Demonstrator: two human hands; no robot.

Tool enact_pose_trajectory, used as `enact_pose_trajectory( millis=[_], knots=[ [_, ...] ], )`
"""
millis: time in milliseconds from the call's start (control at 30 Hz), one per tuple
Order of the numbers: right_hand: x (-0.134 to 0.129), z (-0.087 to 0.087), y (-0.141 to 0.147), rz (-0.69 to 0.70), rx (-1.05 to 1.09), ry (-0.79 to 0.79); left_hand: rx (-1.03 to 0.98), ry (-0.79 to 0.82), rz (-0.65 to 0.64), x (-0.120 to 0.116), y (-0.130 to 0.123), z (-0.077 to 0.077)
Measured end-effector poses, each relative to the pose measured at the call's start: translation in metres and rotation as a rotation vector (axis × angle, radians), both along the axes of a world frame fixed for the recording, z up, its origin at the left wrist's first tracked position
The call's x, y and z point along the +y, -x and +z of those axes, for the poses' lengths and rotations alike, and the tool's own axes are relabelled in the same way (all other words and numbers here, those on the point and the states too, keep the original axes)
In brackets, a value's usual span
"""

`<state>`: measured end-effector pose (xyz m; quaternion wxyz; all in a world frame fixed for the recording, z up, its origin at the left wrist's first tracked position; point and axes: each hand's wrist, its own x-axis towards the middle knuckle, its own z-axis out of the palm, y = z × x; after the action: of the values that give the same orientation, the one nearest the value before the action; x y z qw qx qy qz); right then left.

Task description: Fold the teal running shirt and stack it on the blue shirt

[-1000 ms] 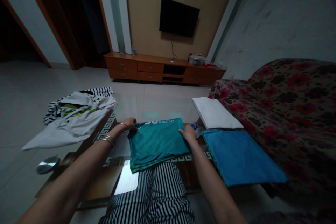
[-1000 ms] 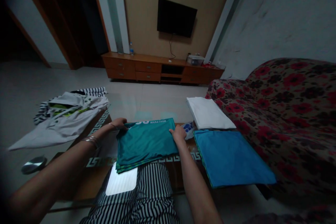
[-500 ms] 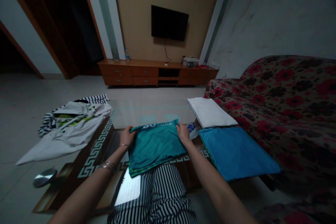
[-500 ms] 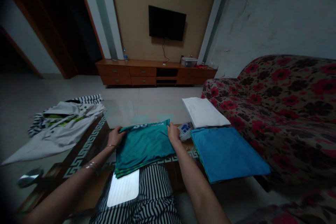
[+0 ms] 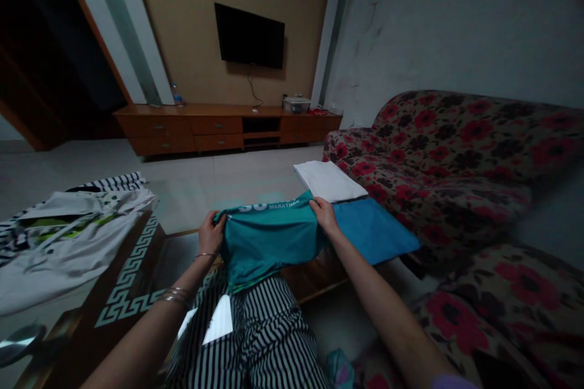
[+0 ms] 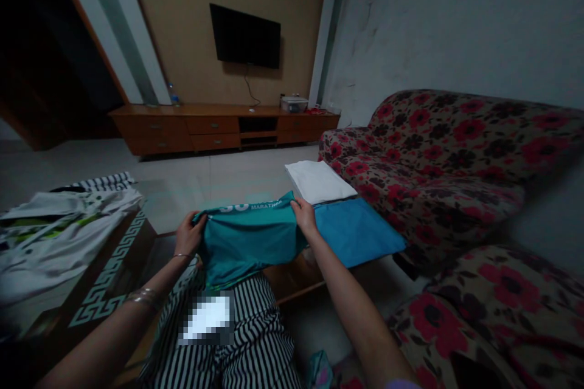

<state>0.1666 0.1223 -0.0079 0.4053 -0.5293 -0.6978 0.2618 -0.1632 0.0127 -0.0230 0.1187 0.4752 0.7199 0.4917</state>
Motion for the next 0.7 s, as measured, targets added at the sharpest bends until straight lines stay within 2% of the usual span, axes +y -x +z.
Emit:
enact_pose_trajectory(
  millis=[200, 433, 567, 633, 700],
  knots=[
    [-0.02, 0.039, -0.088, -0.022, 0.178, -0.015, -0.104, -0.001, -0.096, 0.018, -0.073, 0.026],
    [-0.03, 0.083, -0.208, -0.106, 0.295, -0.01, -0.289, -0.072, -0.323, 0.04, -0.185, 0.048],
    [-0.015, 0.095, -0.278, -0.198, 0.319, -0.006, -0.373, -0.124, -0.422, 0.052, -0.243, 0.045],
    [0.002, 0.092, -0.308, -0.236, 0.318, 0.002, -0.378, -0.139, -0.45, 0.064, -0.266, 0.036],
    [0.025, 0.079, -0.329, -0.245, 0.303, 0.027, -0.348, -0.112, -0.454, 0.082, -0.284, 0.023]
  ],
)
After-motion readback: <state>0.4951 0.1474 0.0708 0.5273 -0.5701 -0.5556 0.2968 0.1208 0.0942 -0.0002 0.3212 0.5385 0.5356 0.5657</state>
